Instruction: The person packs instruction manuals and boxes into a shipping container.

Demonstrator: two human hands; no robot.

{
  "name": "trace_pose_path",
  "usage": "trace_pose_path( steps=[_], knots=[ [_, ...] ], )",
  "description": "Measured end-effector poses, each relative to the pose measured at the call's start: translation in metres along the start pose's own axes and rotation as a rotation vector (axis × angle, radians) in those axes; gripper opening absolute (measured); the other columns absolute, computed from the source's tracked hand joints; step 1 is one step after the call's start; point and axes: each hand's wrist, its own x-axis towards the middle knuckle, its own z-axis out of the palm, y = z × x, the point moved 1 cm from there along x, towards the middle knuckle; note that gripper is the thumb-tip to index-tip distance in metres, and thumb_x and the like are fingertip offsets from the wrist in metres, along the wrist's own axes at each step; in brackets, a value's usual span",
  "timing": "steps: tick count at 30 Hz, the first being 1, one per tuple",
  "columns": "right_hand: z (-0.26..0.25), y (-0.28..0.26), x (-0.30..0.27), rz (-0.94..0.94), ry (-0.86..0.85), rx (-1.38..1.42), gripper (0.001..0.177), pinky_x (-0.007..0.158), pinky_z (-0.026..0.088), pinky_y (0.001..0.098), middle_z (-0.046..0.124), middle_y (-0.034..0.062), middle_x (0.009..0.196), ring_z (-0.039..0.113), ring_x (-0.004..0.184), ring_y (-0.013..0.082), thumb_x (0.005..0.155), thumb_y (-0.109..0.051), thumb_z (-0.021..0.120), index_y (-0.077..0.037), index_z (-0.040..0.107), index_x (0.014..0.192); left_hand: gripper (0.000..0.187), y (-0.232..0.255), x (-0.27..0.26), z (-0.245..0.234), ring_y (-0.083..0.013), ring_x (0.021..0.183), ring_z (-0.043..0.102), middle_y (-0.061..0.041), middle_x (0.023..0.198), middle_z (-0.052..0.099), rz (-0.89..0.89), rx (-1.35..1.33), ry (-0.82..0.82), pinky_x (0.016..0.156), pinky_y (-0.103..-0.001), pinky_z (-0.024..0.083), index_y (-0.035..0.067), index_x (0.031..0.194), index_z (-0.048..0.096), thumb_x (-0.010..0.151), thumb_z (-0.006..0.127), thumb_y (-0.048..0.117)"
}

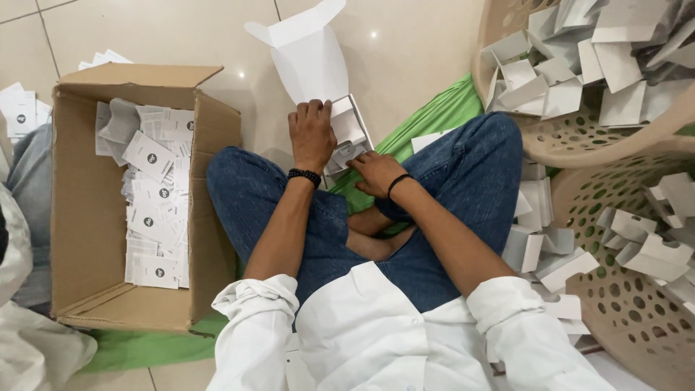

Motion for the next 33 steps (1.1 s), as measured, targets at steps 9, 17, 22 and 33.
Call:
trace_pose_path(
  steps=[9,17,22,33],
  knots=[
    [-0.007,0.007,-0.007,-0.093,0.153,0.059,0.055,0.097,0.051,0.0466,0.064,0.0098,0.131,0.057,0.124,0.0315,0.084,-0.031,0.071,-0.013,0.061,0.135,0.047,-0.004,-0.005,0.013,-0.0272,0.110,0.057,-0.007,0.122,0.062,-0.011,0.033,-0.034,0.090,-0.042,0.047,0.010,0.128,0.066,0.082,0.073,0.004],
    [-0.085,0.117,-0.080,0.441,0.813,0.059,0.029,0.108,0.043,0.0520,0.064,0.0153,0.132,0.056,0.126,0.0379,0.094,-0.029,0.070,-0.011,0.075,0.116,0.032,0.063,0.012,-0.031,-0.0312,0.112,0.060,-0.010,0.121,0.066,0.098,-0.304,0.011,0.094,-0.044,0.050,0.009,0.118,0.069,0.087,0.074,0.012],
    [-0.086,0.214,-0.106,0.669,0.833,-0.171,0.033,0.107,0.017,0.0711,0.054,0.0255,0.143,0.039,0.136,0.0475,0.086,-0.033,0.072,-0.012,0.077,0.111,0.026,0.113,0.018,-0.034,-0.0306,0.113,0.061,-0.009,0.121,0.066,0.163,-0.463,-0.026,0.093,-0.043,0.051,0.010,0.116,0.070,0.091,0.074,0.014],
    [-0.101,0.230,-0.111,0.808,0.480,-0.182,0.023,0.111,0.016,0.0800,0.070,0.0161,0.116,0.057,0.121,0.0377,0.096,-0.025,0.065,-0.008,0.074,0.109,0.026,0.102,0.011,-0.049,-0.0292,0.120,0.061,-0.008,0.125,0.066,0.008,-0.673,-0.110,0.098,-0.042,0.053,0.012,0.118,0.070,0.093,0.073,0.019]
  ],
)
